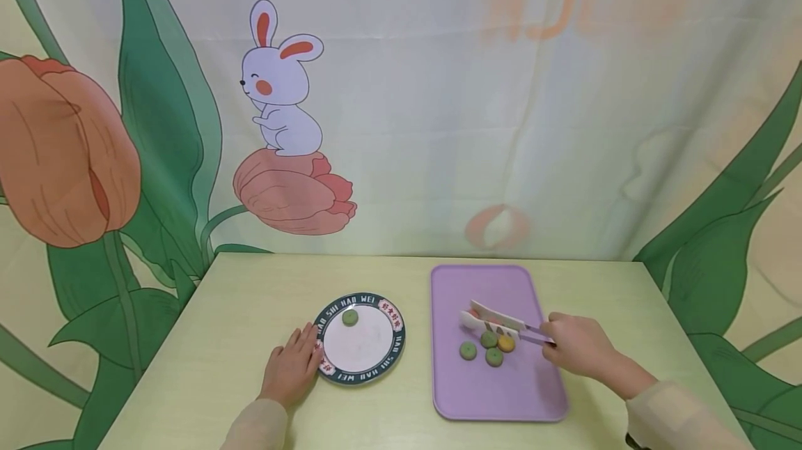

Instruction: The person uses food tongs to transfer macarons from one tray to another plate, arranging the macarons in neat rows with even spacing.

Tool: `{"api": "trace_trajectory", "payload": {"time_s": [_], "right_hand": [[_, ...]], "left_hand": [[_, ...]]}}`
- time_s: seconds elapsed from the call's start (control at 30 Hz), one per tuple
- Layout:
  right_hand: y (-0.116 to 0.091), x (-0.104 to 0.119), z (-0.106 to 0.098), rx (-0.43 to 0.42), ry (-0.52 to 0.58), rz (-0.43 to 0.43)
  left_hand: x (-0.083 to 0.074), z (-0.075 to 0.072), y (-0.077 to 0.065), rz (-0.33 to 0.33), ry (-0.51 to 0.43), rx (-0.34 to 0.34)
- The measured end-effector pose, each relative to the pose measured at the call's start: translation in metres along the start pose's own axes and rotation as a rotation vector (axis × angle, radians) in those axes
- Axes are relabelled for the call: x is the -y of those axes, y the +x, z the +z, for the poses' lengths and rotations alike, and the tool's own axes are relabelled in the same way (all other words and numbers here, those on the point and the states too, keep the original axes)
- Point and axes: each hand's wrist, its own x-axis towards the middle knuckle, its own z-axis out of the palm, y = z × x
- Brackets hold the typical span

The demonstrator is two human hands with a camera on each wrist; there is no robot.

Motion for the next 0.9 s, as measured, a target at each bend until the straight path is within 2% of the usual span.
{"api": "trace_trajectory", "payload": {"time_s": [0.33, 0.73, 0.9], "right_hand": [[0.006, 0.006, -0.005, 0.000, 0.001, -0.026], [0.015, 0.014, -0.006, -0.065, -0.014, -0.081], [0.020, 0.015, -0.005, -0.067, -0.009, -0.089]], "left_hand": [[-0.001, -0.001, -0.001, -0.001, -0.009, 0.004], [-0.001, -0.003, -0.001, -0.007, -0.006, 0.015], [-0.001, -0.004, -0.001, -0.009, -0.009, 0.017]]}}
